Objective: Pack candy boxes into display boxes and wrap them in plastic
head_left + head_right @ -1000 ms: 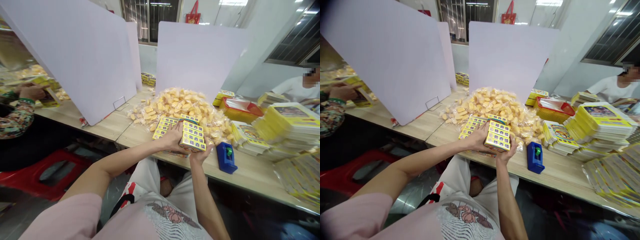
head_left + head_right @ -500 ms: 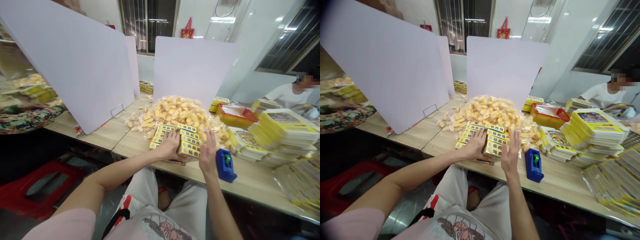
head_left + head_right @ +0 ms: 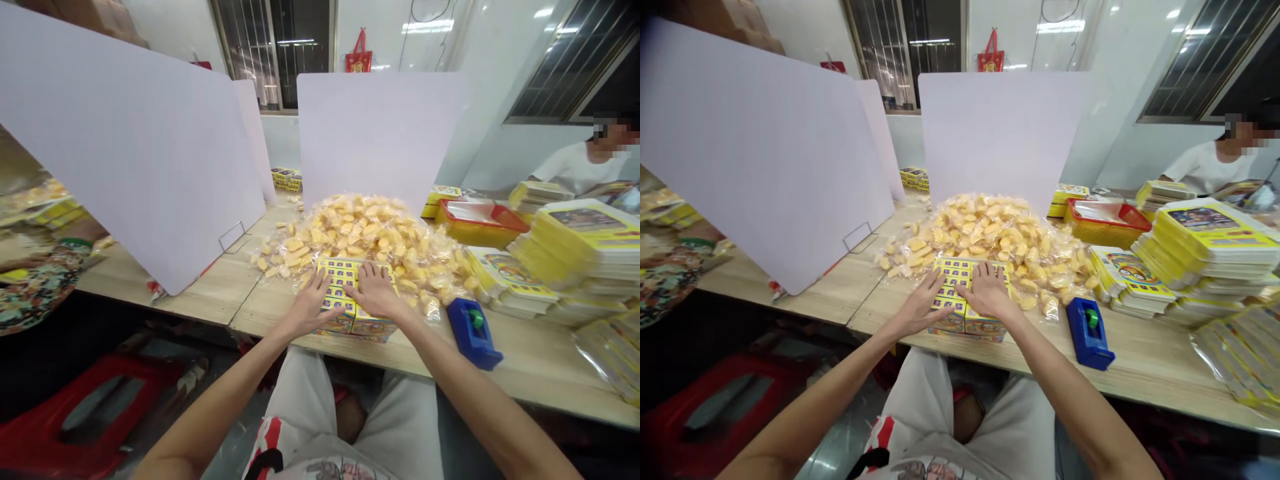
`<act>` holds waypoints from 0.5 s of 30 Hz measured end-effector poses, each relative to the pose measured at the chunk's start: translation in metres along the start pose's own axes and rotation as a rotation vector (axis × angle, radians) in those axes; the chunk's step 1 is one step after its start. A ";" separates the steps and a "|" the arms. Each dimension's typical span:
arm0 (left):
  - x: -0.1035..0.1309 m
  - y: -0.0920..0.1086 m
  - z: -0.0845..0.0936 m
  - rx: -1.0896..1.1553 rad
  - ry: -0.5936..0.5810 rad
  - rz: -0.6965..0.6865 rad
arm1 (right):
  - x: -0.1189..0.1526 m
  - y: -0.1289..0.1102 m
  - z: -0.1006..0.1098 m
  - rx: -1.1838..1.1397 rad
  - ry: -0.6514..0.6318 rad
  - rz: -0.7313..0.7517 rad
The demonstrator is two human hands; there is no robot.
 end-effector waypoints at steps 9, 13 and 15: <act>0.017 -0.030 0.000 0.404 0.070 0.053 | 0.032 0.040 0.050 -0.590 0.200 -0.013; 0.056 -0.062 -0.037 0.612 -0.014 0.238 | 0.102 0.096 0.023 -1.005 0.358 -0.097; 0.061 -0.055 -0.055 0.677 -0.077 0.232 | 0.121 0.101 -0.028 -1.127 0.180 -0.227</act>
Point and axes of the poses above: each hand's wrist, its own x-axis away from the middle knuckle, its own z-axis out of the back of the hand, y = z × x, the point moved 8 cm from there along -x, towards the middle knuckle, and after that the axes turned 14 degrees about -x, right-handed, at the moved point
